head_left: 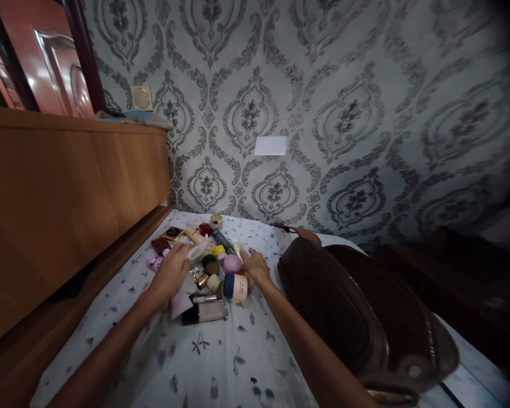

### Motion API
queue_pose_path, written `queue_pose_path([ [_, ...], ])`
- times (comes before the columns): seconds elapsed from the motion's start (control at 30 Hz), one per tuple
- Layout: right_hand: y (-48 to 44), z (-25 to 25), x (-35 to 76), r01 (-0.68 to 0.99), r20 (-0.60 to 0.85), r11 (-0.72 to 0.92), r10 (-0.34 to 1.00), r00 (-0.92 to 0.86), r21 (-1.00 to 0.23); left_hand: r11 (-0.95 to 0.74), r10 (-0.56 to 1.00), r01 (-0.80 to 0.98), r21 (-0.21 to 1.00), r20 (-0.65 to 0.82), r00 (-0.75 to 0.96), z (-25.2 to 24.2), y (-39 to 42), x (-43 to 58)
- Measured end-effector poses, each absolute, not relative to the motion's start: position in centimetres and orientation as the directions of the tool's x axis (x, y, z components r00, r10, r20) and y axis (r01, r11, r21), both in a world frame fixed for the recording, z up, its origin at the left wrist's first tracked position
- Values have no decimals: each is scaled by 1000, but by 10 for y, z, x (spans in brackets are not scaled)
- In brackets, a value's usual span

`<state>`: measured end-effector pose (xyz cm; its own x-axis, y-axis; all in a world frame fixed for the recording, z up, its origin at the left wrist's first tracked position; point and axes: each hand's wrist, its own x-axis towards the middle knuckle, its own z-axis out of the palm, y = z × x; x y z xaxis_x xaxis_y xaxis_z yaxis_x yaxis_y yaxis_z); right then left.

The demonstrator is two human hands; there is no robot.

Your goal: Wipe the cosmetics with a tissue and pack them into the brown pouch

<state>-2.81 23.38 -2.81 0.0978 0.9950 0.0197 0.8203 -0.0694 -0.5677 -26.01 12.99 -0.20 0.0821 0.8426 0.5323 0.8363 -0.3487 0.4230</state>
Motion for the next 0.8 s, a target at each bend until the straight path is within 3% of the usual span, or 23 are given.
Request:
queue_pose_path([
  [0.3, 155, -42, -12, 675, 408, 337, 911, -58, -657, -299, 937, 839, 455, 305, 169, -34, 205, -292],
  [0.4, 132, -43, -10, 531, 530, 488, 844, -84, -693, -302, 937, 817, 491, 313, 158, -29, 201, -295],
  [0.5, 112, -35, -10, 368, 552, 549, 827, -109, -750, -329, 922, 775, 540, 363, 138, -10, 190, -290],
  [0.6, 95, -27, -15, 112, 438, 452, 889, -132, -885, -399, 900, 695, 598, 402, 170, 12, 167, -272],
  [0.67, 87, -25, -20, -155, 273, 245, 942, -195, -957, -437, 894, 621, 651, 390, 221, 23, 144, -250],
  [0.73, 80, -28, -22, -420, 117, -35, 937, -331, -907, -432, 898, 468, 771, 325, 295, 26, 119, -224],
  [0.8, 73, -34, -19, -568, 42, -247, 894, -446, -785, -413, 893, 372, 831, 290, 344, 23, 96, -200],
])
